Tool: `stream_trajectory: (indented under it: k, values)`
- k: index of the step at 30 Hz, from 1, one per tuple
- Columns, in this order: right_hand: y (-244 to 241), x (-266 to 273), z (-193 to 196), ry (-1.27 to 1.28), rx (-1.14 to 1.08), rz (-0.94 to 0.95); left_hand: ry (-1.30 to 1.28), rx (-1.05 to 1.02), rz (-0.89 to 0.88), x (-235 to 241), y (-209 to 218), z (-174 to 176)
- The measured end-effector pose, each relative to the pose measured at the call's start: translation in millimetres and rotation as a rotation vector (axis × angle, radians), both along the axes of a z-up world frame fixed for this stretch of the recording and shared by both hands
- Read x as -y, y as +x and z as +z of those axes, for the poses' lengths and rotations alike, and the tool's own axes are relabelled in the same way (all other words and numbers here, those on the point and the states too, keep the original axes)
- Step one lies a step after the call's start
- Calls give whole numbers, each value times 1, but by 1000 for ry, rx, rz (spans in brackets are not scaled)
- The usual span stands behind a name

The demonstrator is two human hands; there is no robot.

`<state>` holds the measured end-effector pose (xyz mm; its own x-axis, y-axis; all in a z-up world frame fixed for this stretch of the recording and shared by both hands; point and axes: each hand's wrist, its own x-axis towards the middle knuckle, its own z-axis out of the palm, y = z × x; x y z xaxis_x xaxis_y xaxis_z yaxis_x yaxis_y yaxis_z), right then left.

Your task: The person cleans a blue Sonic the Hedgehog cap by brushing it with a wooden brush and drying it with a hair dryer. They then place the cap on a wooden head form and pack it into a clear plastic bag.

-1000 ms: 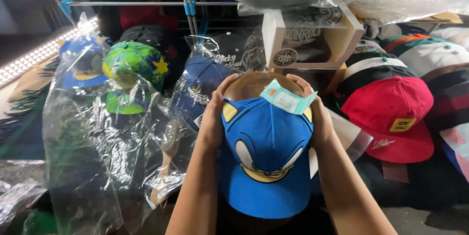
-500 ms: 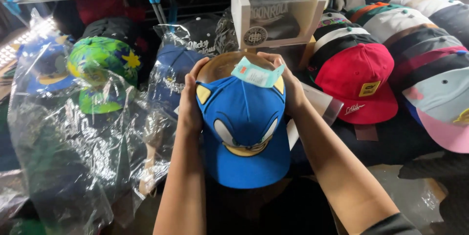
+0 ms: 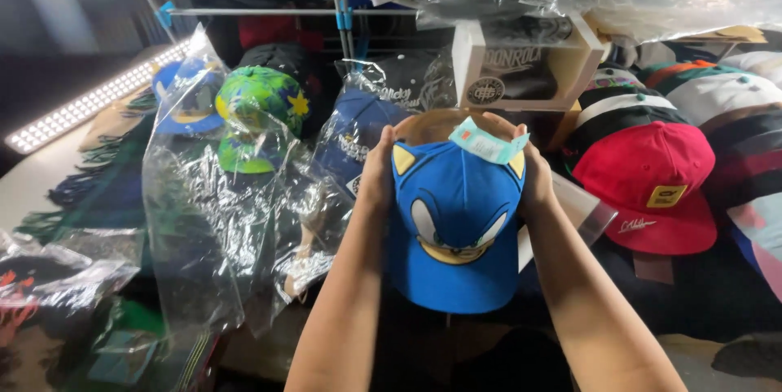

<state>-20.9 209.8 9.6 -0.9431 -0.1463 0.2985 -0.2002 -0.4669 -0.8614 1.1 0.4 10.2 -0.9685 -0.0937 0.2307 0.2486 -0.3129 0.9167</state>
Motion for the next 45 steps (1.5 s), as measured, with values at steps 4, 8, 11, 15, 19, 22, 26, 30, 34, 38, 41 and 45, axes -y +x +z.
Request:
stream_trajectory:
  k: [4,8,11,15,19,22,26,30,34,38,41,45]
  values:
    - [-6,-5,-27,-36,340,-375,-21,-22,40,-5,4,-8]
    - [-10,-22,-58,-32,383,-494,212,-18,115,-18,22,-21]
    - [38,-24,-46,-201,432,-550,259,-8,222,-24,54,-25]
    - [48,-56,-51,-164,395,-355,236,62,369,-31,89,-17]
    - [68,-73,-45,633,603,-305,345,44,105,-27,112,-39]
    - [91,-79,-65,26,280,173,594,169,-233,-16,149,-37]
    - [106,-75,-60,-1,192,246,686,168,-458,-19,208,-84]
    - [120,-43,-56,-178,212,314,689,375,-357,-16,235,-96]
    - [132,-8,-70,-362,186,382,663,378,-55,10,239,-88]
    - [156,-6,-108,-427,304,361,684,148,-54,26,240,-81]
    - [201,41,-58,-121,576,-63,730,272,-26,28,241,-75]
    - [197,46,-78,-154,525,209,764,268,-203,27,247,-61]
